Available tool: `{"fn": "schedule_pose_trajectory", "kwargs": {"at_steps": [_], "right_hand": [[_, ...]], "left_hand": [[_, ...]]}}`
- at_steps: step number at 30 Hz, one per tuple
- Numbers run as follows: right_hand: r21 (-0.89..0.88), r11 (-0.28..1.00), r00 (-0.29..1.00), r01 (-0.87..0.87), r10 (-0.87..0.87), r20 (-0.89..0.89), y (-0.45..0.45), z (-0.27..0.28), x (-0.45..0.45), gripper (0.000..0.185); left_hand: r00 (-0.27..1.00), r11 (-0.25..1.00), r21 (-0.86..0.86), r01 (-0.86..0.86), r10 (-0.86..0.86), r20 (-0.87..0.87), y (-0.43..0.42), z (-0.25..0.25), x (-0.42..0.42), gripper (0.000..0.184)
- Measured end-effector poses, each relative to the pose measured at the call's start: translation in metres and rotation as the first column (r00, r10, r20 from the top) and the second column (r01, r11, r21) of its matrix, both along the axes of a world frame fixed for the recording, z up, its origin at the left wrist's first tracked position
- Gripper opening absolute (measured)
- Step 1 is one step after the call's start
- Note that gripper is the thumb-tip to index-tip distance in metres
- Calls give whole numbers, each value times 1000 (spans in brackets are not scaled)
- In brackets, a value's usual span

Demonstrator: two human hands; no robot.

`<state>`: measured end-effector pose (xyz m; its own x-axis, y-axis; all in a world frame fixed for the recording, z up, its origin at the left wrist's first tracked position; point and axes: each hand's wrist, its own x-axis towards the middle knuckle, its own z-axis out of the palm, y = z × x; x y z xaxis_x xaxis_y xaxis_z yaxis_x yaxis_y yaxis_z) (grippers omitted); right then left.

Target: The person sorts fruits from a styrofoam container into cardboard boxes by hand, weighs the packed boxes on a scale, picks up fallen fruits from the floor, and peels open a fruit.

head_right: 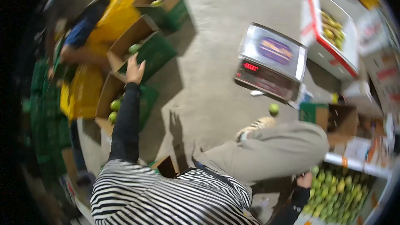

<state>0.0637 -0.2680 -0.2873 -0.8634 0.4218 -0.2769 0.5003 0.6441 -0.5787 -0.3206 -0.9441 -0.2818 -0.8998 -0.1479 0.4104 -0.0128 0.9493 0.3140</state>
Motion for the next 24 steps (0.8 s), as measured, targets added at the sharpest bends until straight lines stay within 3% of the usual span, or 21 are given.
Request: {"fn": "schedule_pose_trajectory", "kwargs": {"at_steps": [1, 2, 3, 4, 5, 6, 7, 8, 9, 10, 11, 12, 13, 14, 15, 17, 19, 20, 22, 24], "right_hand": [[77, 983, 982, -165, 157, 101, 14, -15, 18, 39], [-200, 977, 988, 80, -103, -111, -28, 15, 16, 38], [52, 998, 982, -47, 56, -183, -39, 27, 29, 38], [-19, 998, 997, 57, -56, 46, -57, 55, 34, 46], [-46, 984, 985, 174, -175, -3, -67, 54, 58, 47], [-56, 971, 967, 233, -237, -91, -79, 66, 78, 44], [65, 953, 938, 296, -278, -206, -92, 72, 101, 41], [137, 910, 909, 392, -359, -214, -106, 81, 118, 38], [160, 834, 830, 528, -466, -307, -123, 90, 140, 36], [208, 728, 743, 653, -564, -360, -144, 99, 162, 32], [219, 613, 630, 759, -607, -484, -165, 110, 182, 29], [282, 435, 512, 855, -622, -593, -189, 117, 204, 26], [240, 255, 349, 937, -734, -583, -216, 118, 228, 24], [241, 97, 240, 966, -688, -685, -245, 127, 246, 22], [202, -74, 90, 977, -714, -695, -272, 125, 260, 20], [182, -373, -155, 910, -713, -684, -352, 122, 283, 18], [237, -566, -307, 790, -699, -646, -421, 98, 294, 17], [425, -646, -339, 634, -726, -598, -464, 83, 299, 19], [462, -769, -441, 441, -635, -634, -526, 77, 300, 28], [371, -923, -611, 102, -353, -709, -586, 79, 301, 42]], "left_hand": [[989, 987, 60, 149, -148, -9, 23, -10, 8, 41], [962, 958, 174, 227, -248, 110, 58, -9, 24, 40], [919, 928, 167, 332, -358, 166, 89, -22, 36, 38], [857, 879, 113, 464, -477, 192, 102, -63, 44, 36], [787, 840, 339, 424, -527, 321, 147, -60, 64, 32], [664, 675, 141, 724, -738, 121, 176, -79, 71, 29], [640, 601, 560, 570, -752, 156, 223, -82, 91, 25], [579, 561, 652, 511, -785, 221, 264, -85, 100, 21], [531, 497, 655, 569, -830, 169, 299, -108, 98, 20], [520, 514, 546, 661, -839, 161, 337, -97, 103, 20], [476, 396, 576, 715, -879, 14, 378, -103, 99, 20], [421, 354, 477, 805, -906, -37, 420, -90, 96, 23], [292, 186, 542, 819, -949, -115, 460, -65, 106, 22], [155, 67, 651, 756, -985, -79, 499, -59, 97, 24], [114, 15, 855, 519, -992, -52, 527, -9, 130, 28], [-30, -179, 749, 637, -978, -208, 595, -8, 120, 25], [-168, -300, 633, 714, -951, -260, 644, 20, 149, 24], [-235, -359, 586, 726, -931, -278, 661, 33, 166, 24], [-369, -478, 502, 721, -877, -307, 697, 48, 195, 24], [-529, -617, 409, 672, -787, -317, 725, 54, 225, 24]]}}
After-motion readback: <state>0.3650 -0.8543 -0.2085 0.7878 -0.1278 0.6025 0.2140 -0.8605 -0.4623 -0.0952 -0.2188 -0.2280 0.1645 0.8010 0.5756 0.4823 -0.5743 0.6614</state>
